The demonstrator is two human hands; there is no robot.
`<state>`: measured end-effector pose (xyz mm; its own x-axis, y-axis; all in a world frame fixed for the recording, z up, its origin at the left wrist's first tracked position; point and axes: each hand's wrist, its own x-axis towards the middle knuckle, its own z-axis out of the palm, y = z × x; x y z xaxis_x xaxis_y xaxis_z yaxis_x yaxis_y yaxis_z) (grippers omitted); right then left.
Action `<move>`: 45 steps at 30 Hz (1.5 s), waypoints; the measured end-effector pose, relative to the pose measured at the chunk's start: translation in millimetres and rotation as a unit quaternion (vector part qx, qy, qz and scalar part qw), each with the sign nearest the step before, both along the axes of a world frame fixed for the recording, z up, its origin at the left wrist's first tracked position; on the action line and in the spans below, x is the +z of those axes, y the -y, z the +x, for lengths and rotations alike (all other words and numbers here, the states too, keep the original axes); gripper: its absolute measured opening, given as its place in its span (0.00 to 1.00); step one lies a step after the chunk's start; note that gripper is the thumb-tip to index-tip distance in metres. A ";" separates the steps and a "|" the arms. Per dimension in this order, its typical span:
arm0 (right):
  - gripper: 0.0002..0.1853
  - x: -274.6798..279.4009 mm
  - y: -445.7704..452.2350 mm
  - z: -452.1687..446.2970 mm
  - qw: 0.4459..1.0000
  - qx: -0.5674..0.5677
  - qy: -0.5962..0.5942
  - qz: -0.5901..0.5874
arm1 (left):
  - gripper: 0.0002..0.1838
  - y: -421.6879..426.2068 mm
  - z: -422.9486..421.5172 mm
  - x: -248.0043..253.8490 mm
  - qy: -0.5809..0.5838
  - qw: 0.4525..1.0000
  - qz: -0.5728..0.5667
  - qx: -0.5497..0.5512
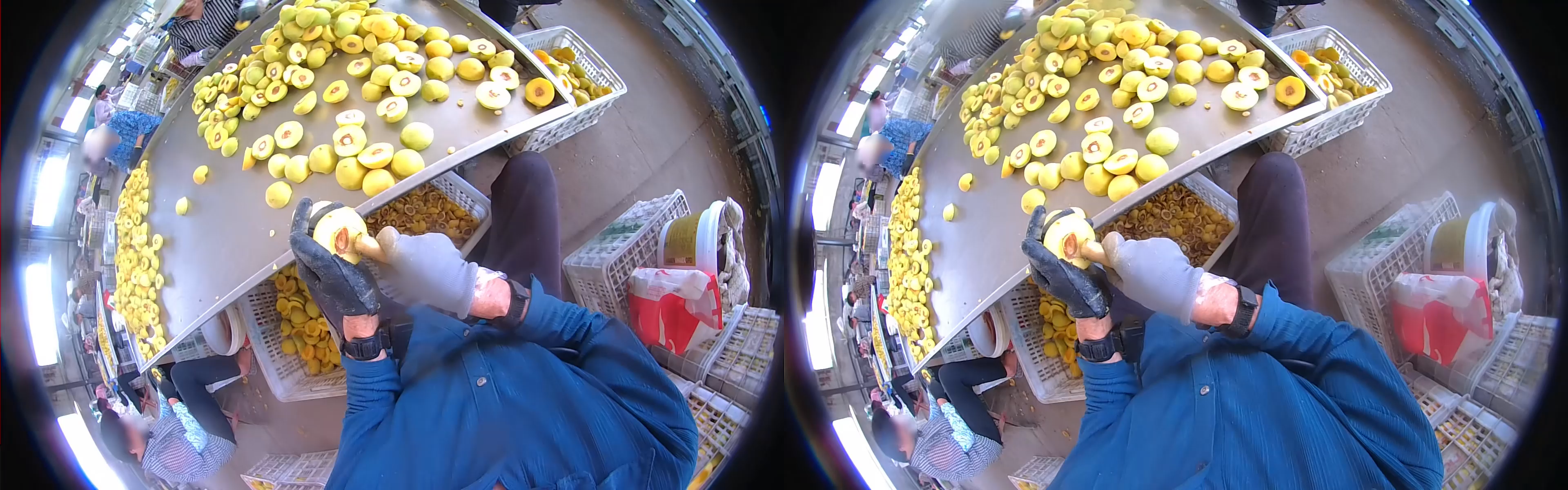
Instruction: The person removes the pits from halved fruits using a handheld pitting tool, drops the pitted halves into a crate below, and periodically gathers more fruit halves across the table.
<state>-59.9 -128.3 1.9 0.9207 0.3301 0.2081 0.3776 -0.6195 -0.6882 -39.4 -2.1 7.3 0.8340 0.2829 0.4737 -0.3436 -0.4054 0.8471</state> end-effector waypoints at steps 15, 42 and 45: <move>0.11 -8.8 11.8 0.0 0.970 0.056 -0.096 0.217 | 0.25 14.8 -0.9 12.9 0.010 1.000 -0.009 0.010; 0.09 -12.9 23.2 13.8 0.771 0.258 -0.499 0.300 | 0.34 6.0 -14.3 -8.6 -0.104 0.950 -0.274 -0.108; 0.09 -34.2 19.3 14.2 0.635 0.341 -0.565 0.402 | 0.34 -13.7 -8.3 -6.1 -0.122 0.931 -0.253 -0.232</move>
